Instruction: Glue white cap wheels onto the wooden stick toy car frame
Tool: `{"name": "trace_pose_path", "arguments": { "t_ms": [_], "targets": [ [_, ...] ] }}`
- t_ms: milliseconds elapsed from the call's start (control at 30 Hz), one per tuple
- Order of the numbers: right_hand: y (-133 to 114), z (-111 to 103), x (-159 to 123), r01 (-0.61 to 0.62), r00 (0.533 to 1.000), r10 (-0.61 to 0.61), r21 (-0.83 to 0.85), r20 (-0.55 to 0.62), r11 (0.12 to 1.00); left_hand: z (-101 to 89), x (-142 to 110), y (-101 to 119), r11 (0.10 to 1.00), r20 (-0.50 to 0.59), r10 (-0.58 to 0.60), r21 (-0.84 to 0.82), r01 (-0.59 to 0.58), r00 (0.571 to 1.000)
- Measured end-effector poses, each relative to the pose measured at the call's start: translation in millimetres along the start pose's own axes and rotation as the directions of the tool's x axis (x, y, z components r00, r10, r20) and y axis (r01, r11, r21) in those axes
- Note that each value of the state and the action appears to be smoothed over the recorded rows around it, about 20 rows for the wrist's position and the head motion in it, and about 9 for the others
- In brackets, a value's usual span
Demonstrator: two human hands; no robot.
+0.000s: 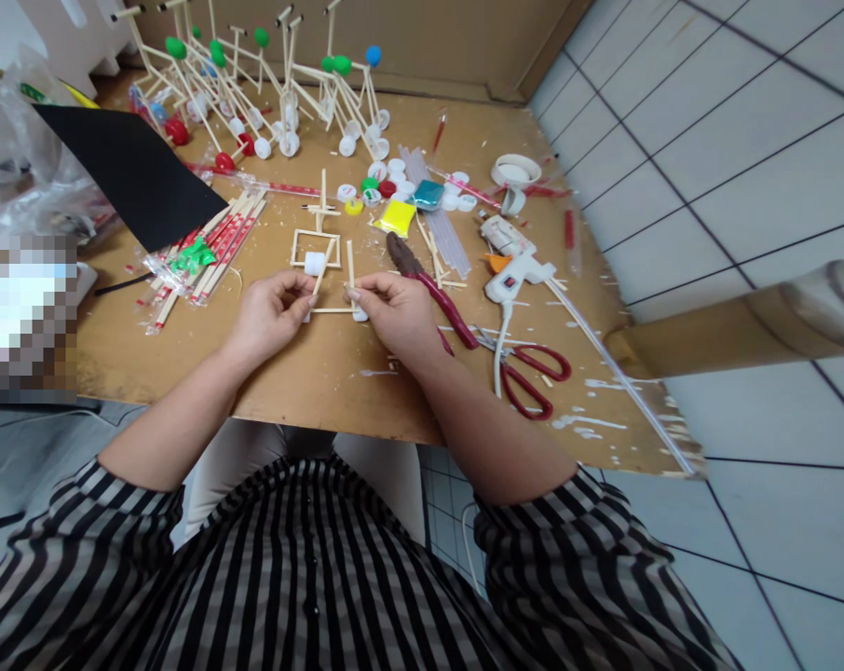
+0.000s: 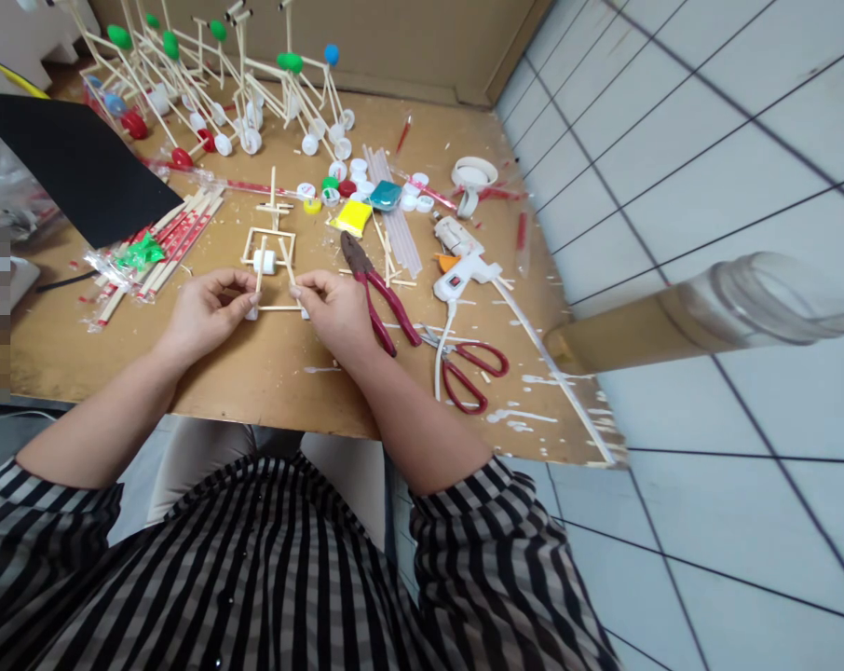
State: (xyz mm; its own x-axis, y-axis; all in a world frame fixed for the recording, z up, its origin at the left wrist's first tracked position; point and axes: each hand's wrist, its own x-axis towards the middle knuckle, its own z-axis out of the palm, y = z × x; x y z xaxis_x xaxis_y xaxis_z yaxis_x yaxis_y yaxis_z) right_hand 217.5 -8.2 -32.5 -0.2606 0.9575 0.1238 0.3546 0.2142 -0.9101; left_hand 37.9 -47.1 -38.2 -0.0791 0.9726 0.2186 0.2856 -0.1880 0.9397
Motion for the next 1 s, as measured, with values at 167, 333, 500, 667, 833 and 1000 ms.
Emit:
{"name": "trace_pose_path", "arguments": {
  "t_ms": [167,333,500,667,833,1000],
  "targets": [
    [0.1,-0.1,-0.3,0.007,1.0,-0.007,0.019,0.002,1.0,0.2,0.1,-2.0,1.0,0.005,0.01,0.03,-0.01,1.0],
    [-1.4,-0.1,-0.6,-0.008,1.0,0.008,0.0,0.002,1.0,-0.4,-0.2,-0.1,1.0,0.011,-0.005,0.018,0.005,1.0],
    [-2.4,-0.4,-1.0,-0.018,1.0,0.018,0.01,0.003,1.0,-0.7,-0.4,2.2,0.999,0.013,0.001,0.034,-0.002,1.0],
    [-1.2,-0.5,-1.0,0.002,1.0,-0.002,0.007,0.006,1.0,-0.2,-0.2,0.4,0.999,0.007,-0.003,0.037,0.003,1.0],
    [-0.4,-0.4,-1.1,0.002,1.0,-0.002,0.009,0.001,1.0,0.4,-0.3,-0.1,1.0,0.0,0.002,0.018,-0.002,1.0],
    [2.0,-0.4,-0.5,0.019,1.0,-0.019,0.01,-0.003,1.0,0.6,-0.3,-0.4,1.0,-0.004,0.002,0.012,-0.002,1.0]
  ]
}}
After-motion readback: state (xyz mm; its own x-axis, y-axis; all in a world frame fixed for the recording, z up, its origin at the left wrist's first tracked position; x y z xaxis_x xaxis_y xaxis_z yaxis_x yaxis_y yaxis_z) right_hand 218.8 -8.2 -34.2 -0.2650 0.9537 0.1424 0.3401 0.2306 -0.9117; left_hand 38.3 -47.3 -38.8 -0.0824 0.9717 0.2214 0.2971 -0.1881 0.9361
